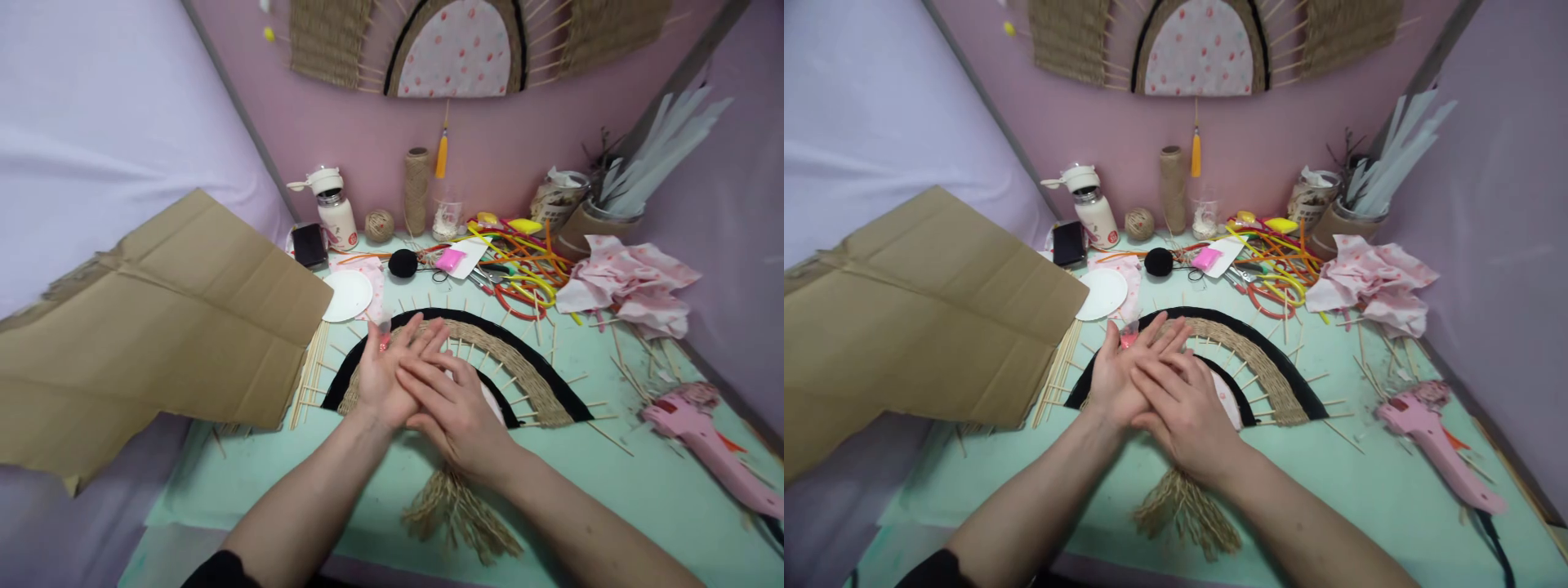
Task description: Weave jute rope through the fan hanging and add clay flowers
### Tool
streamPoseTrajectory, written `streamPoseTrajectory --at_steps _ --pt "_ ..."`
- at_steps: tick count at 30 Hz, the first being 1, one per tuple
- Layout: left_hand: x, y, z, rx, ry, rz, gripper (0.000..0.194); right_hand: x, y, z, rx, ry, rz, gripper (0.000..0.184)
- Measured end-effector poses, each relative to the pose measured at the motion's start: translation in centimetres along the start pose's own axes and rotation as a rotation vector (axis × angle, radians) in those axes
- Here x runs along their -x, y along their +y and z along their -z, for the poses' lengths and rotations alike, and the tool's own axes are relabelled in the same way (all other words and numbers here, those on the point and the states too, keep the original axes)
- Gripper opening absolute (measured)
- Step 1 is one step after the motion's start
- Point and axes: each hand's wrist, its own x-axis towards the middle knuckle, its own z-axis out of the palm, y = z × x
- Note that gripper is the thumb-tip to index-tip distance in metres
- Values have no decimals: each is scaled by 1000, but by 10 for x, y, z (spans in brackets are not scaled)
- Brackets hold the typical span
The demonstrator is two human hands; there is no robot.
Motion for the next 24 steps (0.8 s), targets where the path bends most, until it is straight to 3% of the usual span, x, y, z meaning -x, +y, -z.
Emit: streamPoseTrajectory --at_steps 3,8,13,18,21,24 --pt "2 5 -1 -5 -25 -59 59 0 3 0 61 5 -18 51" --pt "8 2 -3 -32 -60 69 67 0 7 -1 51 -7 -6 62" --pt "7 6 -2 -65 -6 -59 61 1 8 -2 51 6 7 52" --pt "8 -1 0 8 -23 101 68 0 7 -4 53 -33 4 63" --pt "8 0 1 33 -35 76 68 1 6 -2 30 -27 57 52" --pt "7 5 1 54 -35 0 63 0 8 0 14 58 -6 36"
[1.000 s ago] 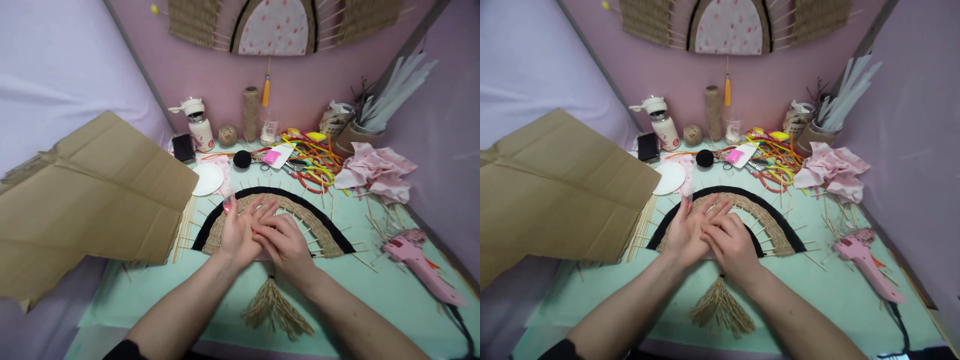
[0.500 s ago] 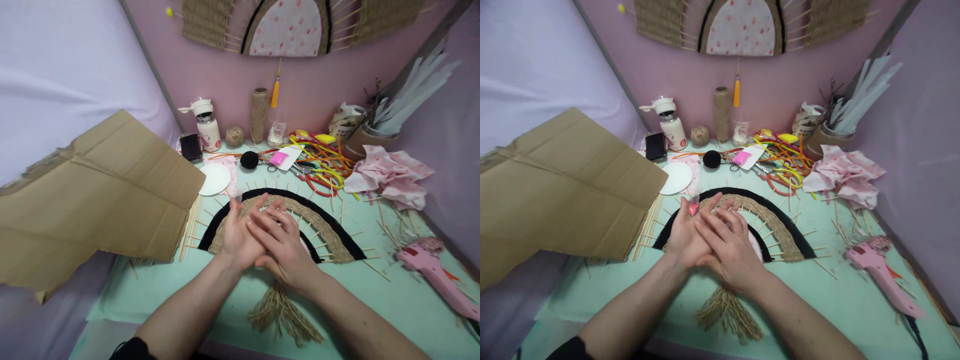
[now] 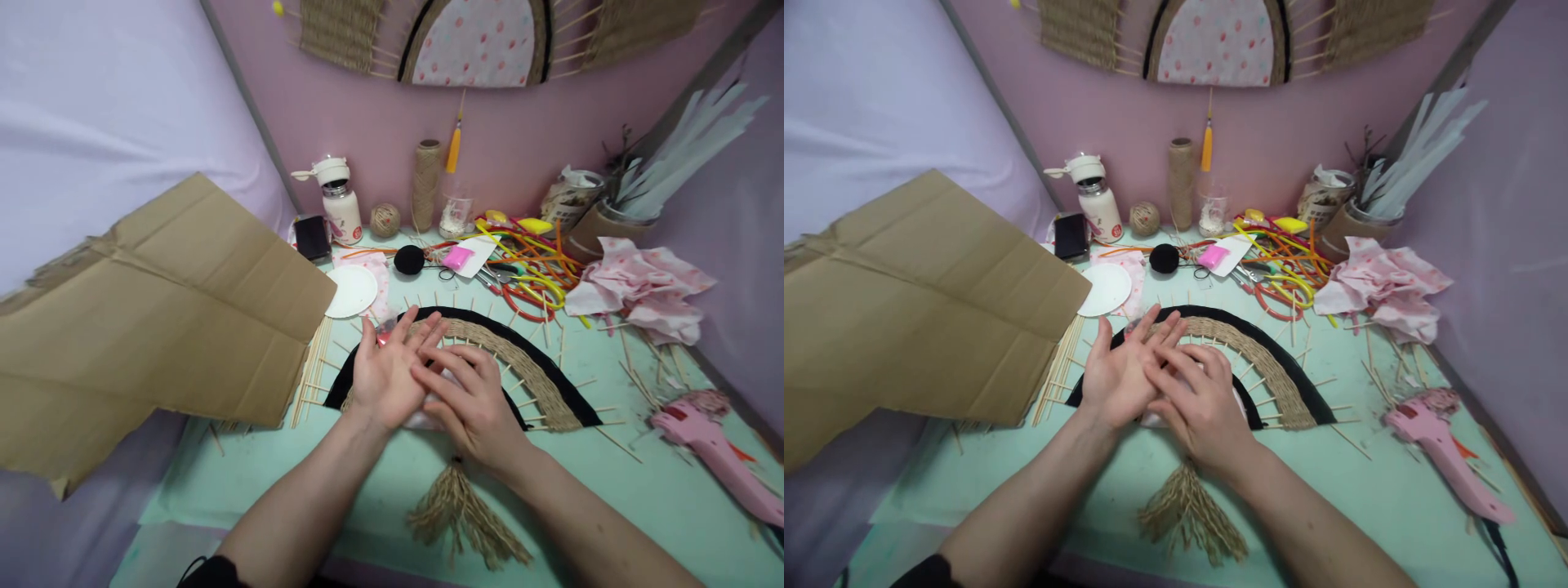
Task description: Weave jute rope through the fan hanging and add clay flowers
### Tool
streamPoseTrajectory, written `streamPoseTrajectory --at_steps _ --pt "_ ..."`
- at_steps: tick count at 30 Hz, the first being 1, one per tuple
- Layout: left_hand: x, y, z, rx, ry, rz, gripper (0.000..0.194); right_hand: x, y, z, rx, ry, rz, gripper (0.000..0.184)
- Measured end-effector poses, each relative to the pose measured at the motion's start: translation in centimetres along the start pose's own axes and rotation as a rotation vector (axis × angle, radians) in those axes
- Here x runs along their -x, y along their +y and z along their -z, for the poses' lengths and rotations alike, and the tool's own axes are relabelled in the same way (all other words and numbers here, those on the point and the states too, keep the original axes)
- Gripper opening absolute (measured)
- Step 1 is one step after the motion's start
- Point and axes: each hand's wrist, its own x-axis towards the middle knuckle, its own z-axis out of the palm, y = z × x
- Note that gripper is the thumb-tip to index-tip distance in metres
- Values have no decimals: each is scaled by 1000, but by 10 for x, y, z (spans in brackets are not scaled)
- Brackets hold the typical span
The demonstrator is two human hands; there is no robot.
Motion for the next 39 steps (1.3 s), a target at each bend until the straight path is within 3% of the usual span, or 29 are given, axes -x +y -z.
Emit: streamPoseTrajectory --at_steps 7,11,14,18,25,32,36,39 --pt "2 -8 -3 -87 28 130 54 -7 0 3 -218 139 -230 14" --pt "2 -11 1 -272 95 129 27 -8 2 9 -221 239 -309 9" --pt "2 -11 4 -430 81 82 22 -8 5 12 -180 273 -310 8" --pt "0 -9 6 -432 114 26 24 -8 8 13 -141 291 -280 12" --pt "-3 -12 8 -496 142 -28 19 -6 8 12 115 318 -200 10" --pt "-1 -11 4 -746 150 -102 20 -7 6 12 171 281 -213 4" --pt "0 -12 4 -798 120 -71 16 -7 6 13 36 249 -301 4" --pt "1 -12 4 -710 122 8 15 -6 13 17 -383 157 -557 4"
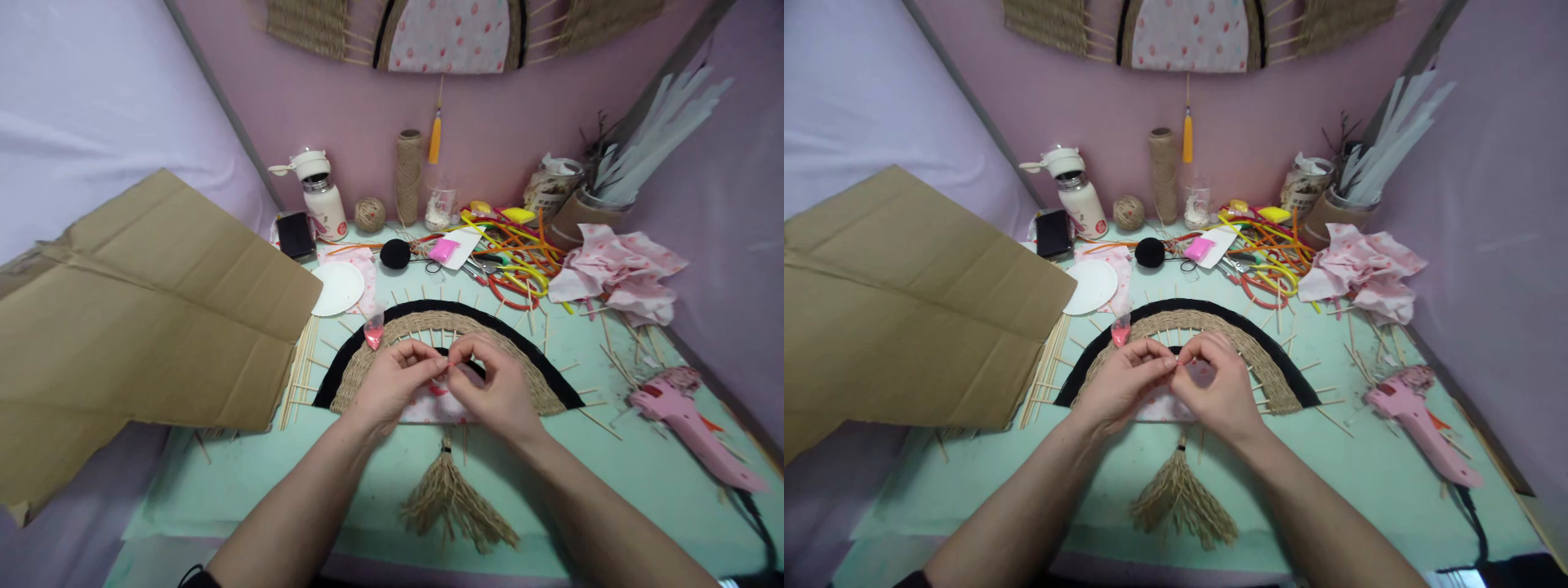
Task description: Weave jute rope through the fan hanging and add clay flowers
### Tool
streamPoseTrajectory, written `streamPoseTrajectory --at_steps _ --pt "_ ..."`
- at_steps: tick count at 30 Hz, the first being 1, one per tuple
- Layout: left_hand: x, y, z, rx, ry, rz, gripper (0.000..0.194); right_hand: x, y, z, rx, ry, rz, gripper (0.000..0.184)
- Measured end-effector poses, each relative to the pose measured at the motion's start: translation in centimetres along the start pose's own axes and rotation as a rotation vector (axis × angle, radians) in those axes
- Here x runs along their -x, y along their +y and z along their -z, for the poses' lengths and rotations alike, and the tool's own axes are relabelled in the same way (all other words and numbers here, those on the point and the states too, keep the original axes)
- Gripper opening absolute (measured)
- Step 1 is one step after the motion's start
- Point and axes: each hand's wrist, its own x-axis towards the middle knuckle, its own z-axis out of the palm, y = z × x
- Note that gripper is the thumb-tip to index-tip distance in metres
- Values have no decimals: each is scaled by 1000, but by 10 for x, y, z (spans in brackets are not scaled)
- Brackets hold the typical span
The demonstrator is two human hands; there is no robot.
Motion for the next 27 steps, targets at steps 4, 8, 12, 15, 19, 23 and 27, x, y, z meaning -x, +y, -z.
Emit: streamPoseTrajectory --at_steps 4,8,12,15,19,23,27 --pt "-2 4 3 196 27 59 16 -8 4 15 -369 -167 -357 8" --pt "-5 5 7 290 46 31 23 -11 -2 28 -28 -427 -260 6" --pt "-6 2 9 286 27 -15 17 -7 -5 25 285 -572 -82 10" --pt "-6 0 10 284 11 -36 17 -4 -2 19 407 -607 -20 14" --pt "-5 0 9 302 -9 -43 25 -3 1 14 495 -582 6 14" --pt "-3 1 7 282 -3 -11 21 -3 6 11 483 -529 4 9" --pt "-3 2 8 297 7 10 28 -2 10 11 449 -496 -2 7"
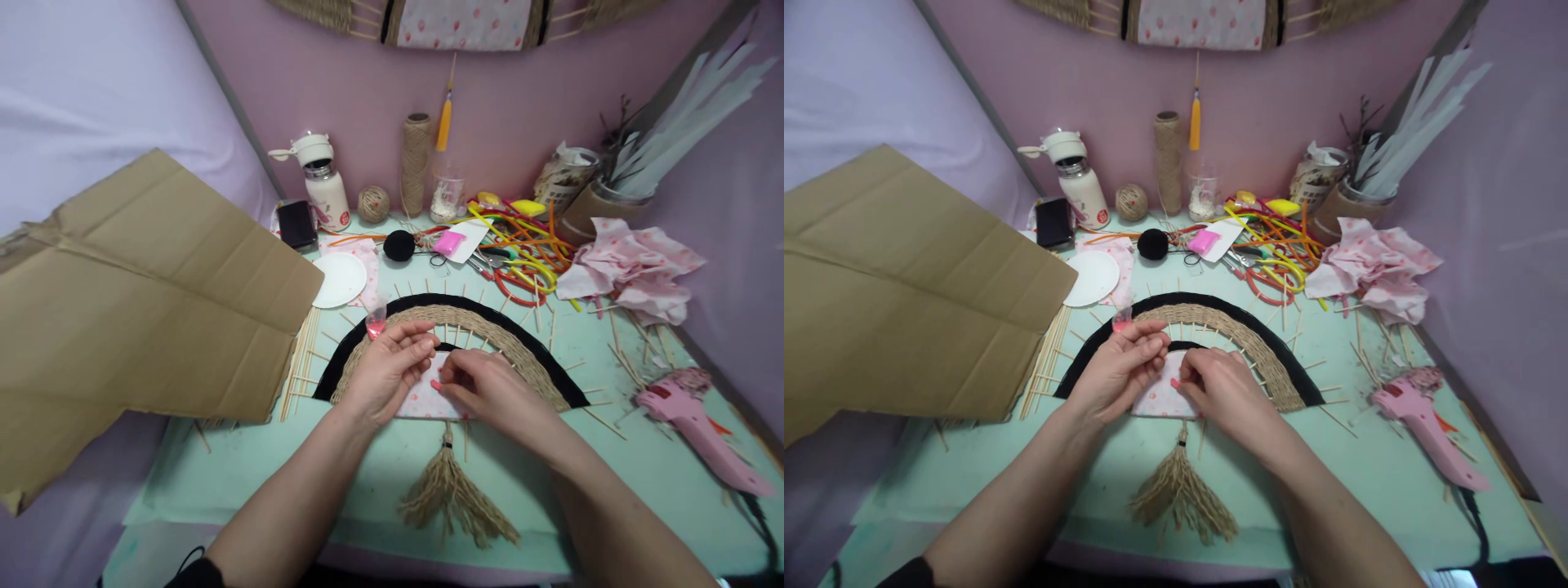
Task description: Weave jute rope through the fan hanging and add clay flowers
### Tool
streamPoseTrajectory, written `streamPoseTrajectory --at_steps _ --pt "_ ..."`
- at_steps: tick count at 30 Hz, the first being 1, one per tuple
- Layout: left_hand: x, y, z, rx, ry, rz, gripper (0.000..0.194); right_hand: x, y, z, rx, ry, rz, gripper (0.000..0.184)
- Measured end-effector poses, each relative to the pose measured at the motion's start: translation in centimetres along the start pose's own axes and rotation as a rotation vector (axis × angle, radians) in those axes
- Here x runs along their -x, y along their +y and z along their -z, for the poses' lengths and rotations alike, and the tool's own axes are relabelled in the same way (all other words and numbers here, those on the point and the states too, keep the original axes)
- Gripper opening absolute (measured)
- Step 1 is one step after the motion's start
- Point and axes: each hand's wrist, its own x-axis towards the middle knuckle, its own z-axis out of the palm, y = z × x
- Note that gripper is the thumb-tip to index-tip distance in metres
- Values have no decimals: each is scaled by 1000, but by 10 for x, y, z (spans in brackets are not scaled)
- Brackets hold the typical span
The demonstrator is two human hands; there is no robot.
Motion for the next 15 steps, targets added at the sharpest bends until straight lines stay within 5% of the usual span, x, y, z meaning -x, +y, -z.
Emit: streamPoseTrajectory --at_steps 8,15 --pt "-2 -2 1 56 -17 -29 13 0 1 4 -92 -16 45 15" --pt "1 -4 -2 90 5 23 27 0 -8 12 -191 215 -38 11"
